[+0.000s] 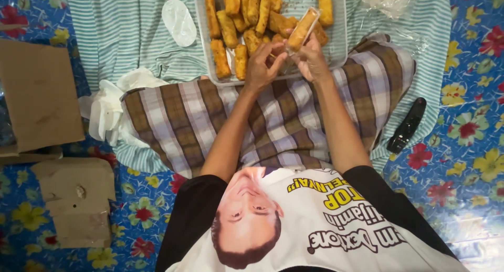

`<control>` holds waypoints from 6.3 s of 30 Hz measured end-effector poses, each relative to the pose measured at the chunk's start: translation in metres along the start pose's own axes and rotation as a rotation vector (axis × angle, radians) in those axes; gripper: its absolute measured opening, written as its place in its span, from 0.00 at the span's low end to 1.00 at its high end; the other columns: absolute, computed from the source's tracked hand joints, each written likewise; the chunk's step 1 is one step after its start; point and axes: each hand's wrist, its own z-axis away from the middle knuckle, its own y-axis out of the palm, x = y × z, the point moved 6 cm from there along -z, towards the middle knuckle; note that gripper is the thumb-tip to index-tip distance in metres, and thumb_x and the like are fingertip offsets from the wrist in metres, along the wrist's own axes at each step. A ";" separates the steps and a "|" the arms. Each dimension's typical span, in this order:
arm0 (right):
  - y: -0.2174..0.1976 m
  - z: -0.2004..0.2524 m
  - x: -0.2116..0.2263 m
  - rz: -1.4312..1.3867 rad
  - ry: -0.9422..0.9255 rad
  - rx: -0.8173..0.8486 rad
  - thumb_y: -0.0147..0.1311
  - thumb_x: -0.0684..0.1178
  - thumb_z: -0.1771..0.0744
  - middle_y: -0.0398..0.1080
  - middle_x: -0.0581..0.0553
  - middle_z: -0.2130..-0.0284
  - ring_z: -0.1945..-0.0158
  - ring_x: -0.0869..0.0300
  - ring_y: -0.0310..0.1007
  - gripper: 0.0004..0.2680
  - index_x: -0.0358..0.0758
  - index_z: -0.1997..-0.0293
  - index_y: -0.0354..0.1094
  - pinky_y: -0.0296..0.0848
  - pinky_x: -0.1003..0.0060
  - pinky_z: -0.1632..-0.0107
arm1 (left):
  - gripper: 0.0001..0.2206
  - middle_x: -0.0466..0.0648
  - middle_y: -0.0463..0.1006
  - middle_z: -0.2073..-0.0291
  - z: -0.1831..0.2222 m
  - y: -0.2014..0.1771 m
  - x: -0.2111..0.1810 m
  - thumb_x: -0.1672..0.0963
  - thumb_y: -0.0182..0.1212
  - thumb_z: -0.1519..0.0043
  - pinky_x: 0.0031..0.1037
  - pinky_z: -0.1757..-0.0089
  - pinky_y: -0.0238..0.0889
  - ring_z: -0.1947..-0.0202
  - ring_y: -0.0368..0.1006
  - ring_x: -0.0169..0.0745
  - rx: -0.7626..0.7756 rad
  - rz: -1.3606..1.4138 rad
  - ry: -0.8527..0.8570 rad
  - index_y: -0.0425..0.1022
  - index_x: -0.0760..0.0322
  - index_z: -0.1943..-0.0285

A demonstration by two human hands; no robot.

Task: Wrapping individual fried snacks in plastic sheets for packaging

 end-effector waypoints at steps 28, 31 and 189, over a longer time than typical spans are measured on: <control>0.013 0.000 0.002 0.074 0.081 -0.031 0.58 0.32 0.34 0.65 0.36 0.38 0.45 0.53 0.75 0.32 0.40 0.25 0.37 0.83 0.62 0.47 | 0.15 0.46 0.72 0.57 0.007 -0.003 0.000 0.63 0.62 0.33 0.23 0.68 0.66 0.68 0.70 0.35 -0.112 0.025 0.049 0.77 0.53 0.41; 0.005 -0.003 -0.005 0.027 0.086 -0.041 0.59 0.32 0.35 0.64 0.33 0.37 0.42 0.49 0.74 0.33 0.40 0.25 0.37 0.85 0.60 0.49 | 0.13 0.51 0.73 0.52 0.008 -0.002 -0.004 0.64 0.64 0.35 0.28 0.61 0.75 0.52 0.73 0.46 -0.076 0.028 0.117 0.78 0.58 0.44; 0.007 -0.013 -0.039 0.199 0.022 0.107 0.52 0.40 0.30 0.69 0.37 0.48 0.59 0.51 0.82 0.20 0.46 0.28 0.51 0.84 0.59 0.57 | 0.16 0.44 0.79 0.59 0.019 0.013 0.069 0.57 0.79 0.45 0.21 0.55 0.74 0.56 0.76 0.28 -0.001 0.617 -0.499 0.77 0.63 0.53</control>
